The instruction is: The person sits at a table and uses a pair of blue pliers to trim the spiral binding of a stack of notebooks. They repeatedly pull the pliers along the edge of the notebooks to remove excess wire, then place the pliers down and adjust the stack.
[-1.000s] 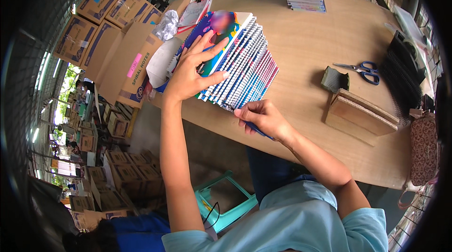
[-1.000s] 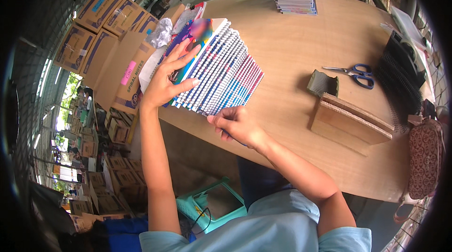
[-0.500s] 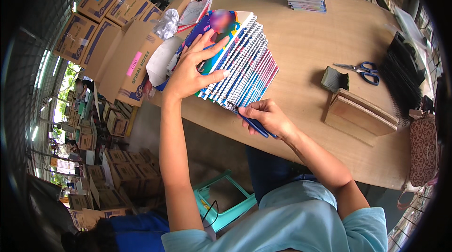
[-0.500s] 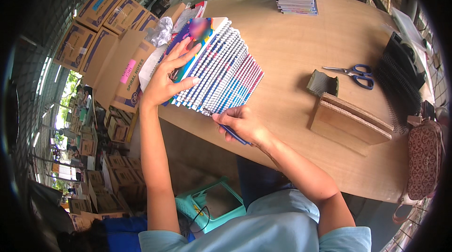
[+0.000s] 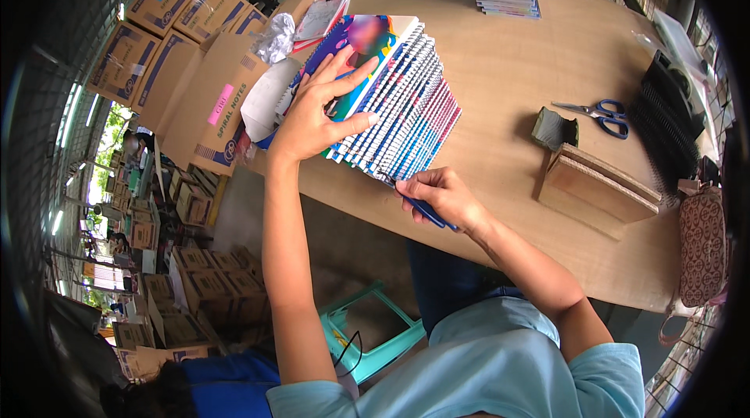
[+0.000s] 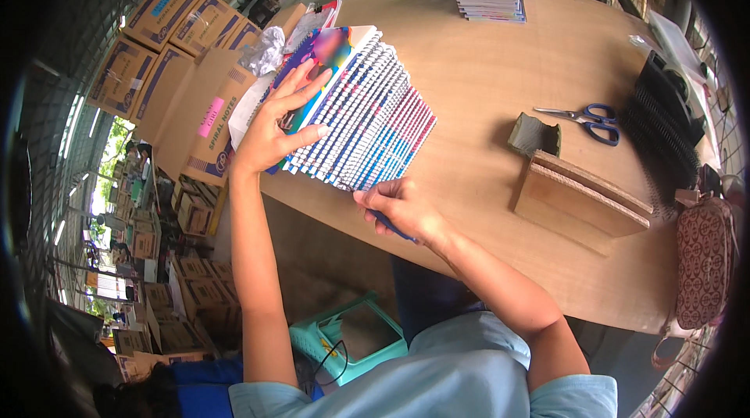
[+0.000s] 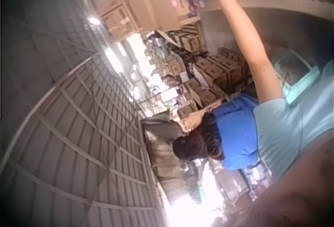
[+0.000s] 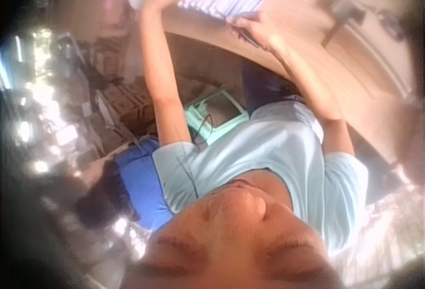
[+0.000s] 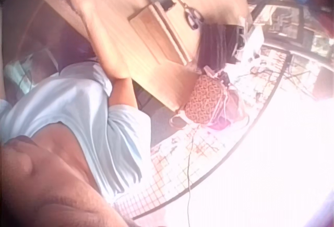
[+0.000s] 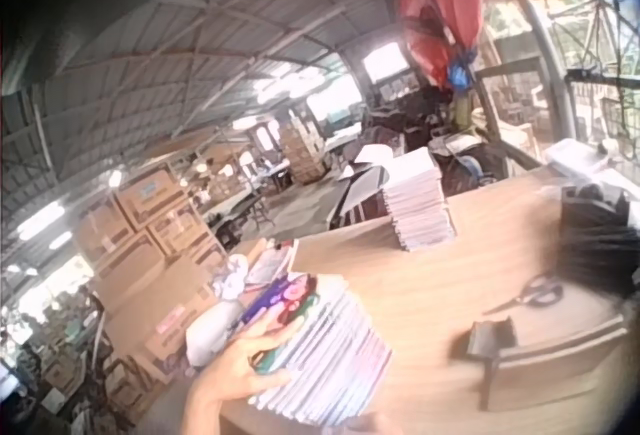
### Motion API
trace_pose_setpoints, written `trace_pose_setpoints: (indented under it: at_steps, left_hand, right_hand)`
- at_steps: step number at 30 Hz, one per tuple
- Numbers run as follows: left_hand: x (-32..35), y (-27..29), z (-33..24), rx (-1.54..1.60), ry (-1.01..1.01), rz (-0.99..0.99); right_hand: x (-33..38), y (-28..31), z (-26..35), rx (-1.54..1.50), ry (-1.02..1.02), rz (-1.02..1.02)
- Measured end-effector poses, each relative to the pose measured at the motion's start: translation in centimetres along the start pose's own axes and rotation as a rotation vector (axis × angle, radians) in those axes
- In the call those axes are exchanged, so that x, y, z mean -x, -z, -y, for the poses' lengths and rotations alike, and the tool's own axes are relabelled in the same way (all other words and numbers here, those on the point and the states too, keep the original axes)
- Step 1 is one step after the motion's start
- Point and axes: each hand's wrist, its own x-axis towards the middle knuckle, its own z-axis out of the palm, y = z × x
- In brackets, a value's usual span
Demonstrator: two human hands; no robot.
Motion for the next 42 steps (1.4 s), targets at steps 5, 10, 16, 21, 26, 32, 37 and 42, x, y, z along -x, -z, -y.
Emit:
trace_pose_setpoints:
  at_steps: [5,10,16,21,26,32,37,42]
  left_hand:
    - [0.1,0.0,-0.1,-0.021,0.008,0.008]
    - [0.0,0.1,-0.5,-0.005,0.024,0.012]
    - [-0.1,-0.1,0.1,-0.032,0.003,0.014]
    - [0.1,0.1,-0.2,-0.010,0.018,0.007]
    - [0.1,0.0,-0.1,-0.018,0.024,0.006]
    - [0.0,0.1,0.0,-0.020,0.016,0.013]
    - [0.1,-0.1,0.0,0.028,0.009,-0.002]
    - [0.0,0.0,-0.1,0.018,0.016,0.007]
  right_hand:
    - [1.2,-0.9,-0.9,0.571,0.594,-0.397]
    - [0.8,-0.8,-1.1,0.794,0.674,-0.407]
    - [-0.9,0.6,-0.9,-0.189,-0.179,0.080]
    - [0.7,-0.8,-1.7,0.563,0.483,-0.332]
    - [0.7,-1.5,-2.2,0.816,0.643,-0.410]
    - [0.1,-0.6,-1.1,0.211,0.047,-0.090]
    - [1.1,-0.8,-2.0,0.580,0.516,-0.361]
    - [0.9,-0.8,-2.4,0.838,0.598,-0.356]
